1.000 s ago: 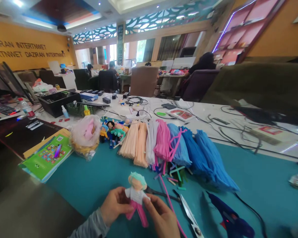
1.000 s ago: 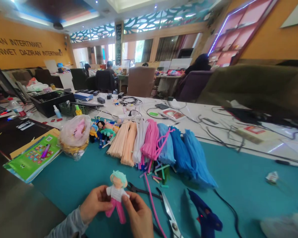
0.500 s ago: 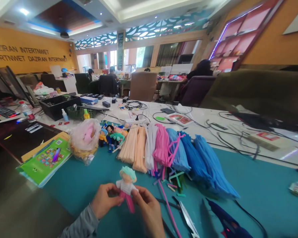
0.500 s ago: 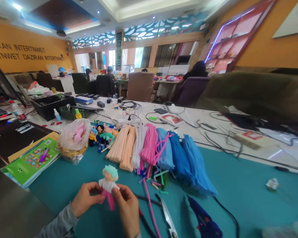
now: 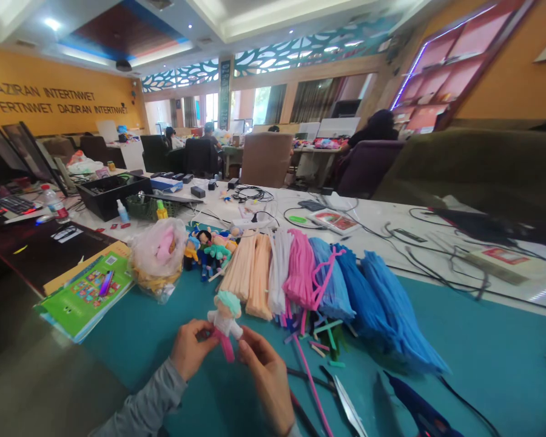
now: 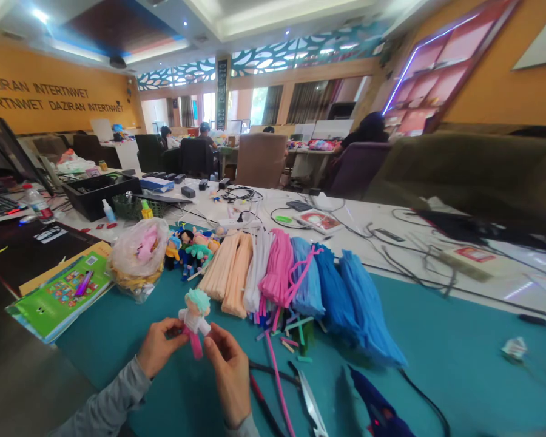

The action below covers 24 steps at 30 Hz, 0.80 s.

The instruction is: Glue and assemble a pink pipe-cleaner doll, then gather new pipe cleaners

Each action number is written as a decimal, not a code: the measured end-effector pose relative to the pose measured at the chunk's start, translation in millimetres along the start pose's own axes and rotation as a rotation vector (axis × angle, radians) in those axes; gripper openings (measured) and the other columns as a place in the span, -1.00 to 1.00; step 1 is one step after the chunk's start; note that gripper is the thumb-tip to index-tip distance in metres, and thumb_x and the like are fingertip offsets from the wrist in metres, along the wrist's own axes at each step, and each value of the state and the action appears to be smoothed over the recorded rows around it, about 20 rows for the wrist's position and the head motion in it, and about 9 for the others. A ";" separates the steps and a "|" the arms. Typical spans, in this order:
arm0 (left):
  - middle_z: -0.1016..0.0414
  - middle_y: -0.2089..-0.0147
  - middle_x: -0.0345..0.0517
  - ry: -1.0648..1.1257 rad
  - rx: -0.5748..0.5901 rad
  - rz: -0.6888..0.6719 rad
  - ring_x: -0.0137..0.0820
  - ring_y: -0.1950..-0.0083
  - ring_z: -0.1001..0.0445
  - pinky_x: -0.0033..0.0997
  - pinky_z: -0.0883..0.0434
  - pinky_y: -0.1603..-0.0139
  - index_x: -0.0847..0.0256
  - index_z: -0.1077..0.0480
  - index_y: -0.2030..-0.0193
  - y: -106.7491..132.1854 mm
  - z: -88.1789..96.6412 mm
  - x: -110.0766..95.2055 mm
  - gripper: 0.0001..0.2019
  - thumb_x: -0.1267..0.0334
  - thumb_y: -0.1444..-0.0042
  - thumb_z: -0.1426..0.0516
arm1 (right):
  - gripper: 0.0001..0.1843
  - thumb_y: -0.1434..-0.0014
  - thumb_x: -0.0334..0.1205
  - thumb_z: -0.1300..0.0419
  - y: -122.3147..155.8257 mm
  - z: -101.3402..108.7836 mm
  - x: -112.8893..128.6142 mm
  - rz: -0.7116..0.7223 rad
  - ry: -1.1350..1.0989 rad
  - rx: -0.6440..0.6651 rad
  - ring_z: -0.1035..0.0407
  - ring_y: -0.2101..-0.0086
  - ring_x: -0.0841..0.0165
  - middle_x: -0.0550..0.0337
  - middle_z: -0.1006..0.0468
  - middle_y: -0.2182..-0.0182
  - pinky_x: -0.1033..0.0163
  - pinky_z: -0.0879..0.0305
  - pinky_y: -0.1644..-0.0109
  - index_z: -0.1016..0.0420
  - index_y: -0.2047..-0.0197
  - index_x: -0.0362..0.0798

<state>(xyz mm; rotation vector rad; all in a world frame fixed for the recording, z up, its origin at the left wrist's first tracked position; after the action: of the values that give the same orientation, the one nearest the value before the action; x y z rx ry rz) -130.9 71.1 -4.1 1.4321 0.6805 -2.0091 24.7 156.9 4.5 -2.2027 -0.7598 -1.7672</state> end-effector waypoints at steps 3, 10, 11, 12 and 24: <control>-0.54 0.50 -0.17 -0.018 -0.066 -0.010 -0.37 0.45 -0.41 -0.39 -0.35 0.32 0.23 -0.55 0.48 -20.0 16.1 6.8 -0.91 0.33 0.21 -0.27 | -0.43 0.27 0.10 -0.44 -0.6 6.9 -4.4 -0.002 0.004 -0.031 -0.41 0.39 0.30 0.11 -0.62 0.39 0.24 -0.37 0.30 -0.62 0.23 -0.11; -0.51 0.45 -0.19 -0.101 -0.159 -0.002 -0.41 0.41 -0.44 -0.34 -0.41 0.28 0.27 -0.48 0.38 -79.3 50.5 26.0 -0.86 0.22 -0.02 -0.24 | -0.49 0.28 0.11 -0.43 -0.3 9.9 -12.7 0.006 0.050 -0.049 -0.34 0.49 0.35 0.19 -0.53 0.54 0.26 -0.35 0.37 -0.64 0.33 -0.10; -0.50 0.40 -0.19 -0.111 -0.158 0.005 -0.42 0.38 -0.46 -0.31 -0.43 0.26 0.29 -0.46 0.34 -87.4 50.6 28.3 -0.83 0.20 -0.09 -0.21 | -0.49 0.28 0.12 -0.43 0.2 9.2 -13.2 0.007 0.059 -0.048 -0.34 0.50 0.35 0.20 -0.52 0.55 0.26 -0.34 0.38 -0.64 0.34 -0.10; -0.50 0.34 -0.17 -0.119 -0.155 0.014 -0.42 0.34 -0.47 -0.30 -0.45 0.24 0.30 -0.44 0.28 -95.3 49.3 30.4 -0.81 0.18 -0.15 -0.17 | -0.49 0.28 0.13 -0.43 0.6 8.6 -13.5 0.007 0.069 -0.045 -0.33 0.51 0.35 0.20 -0.51 0.56 0.26 -0.34 0.38 -0.64 0.34 -0.10; -0.47 0.07 -0.04 -0.169 -0.170 0.063 -0.33 0.13 -0.49 -0.19 -0.49 0.14 0.28 -0.38 0.04 -150.0 19.6 39.1 -0.75 0.20 -0.21 -0.12 | -0.57 0.19 0.12 -0.38 -1.7 10.6 -21.1 -0.017 0.169 0.009 -0.38 0.48 0.30 0.16 -0.57 0.51 0.27 -0.38 0.35 -0.66 0.36 -0.06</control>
<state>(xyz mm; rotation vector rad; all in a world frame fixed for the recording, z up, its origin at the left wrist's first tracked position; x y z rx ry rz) -259.8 157.2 -24.3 1.1570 0.7055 -1.9471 29.7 157.9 -18.6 -2.0148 -0.7477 -1.9242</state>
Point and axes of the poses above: each hand's wrist, its own y-axis away from the middle knuckle, its own z-axis out of the back of the hand, x = y × z, the point moved 6 cm from there along -y, towards the middle knuckle
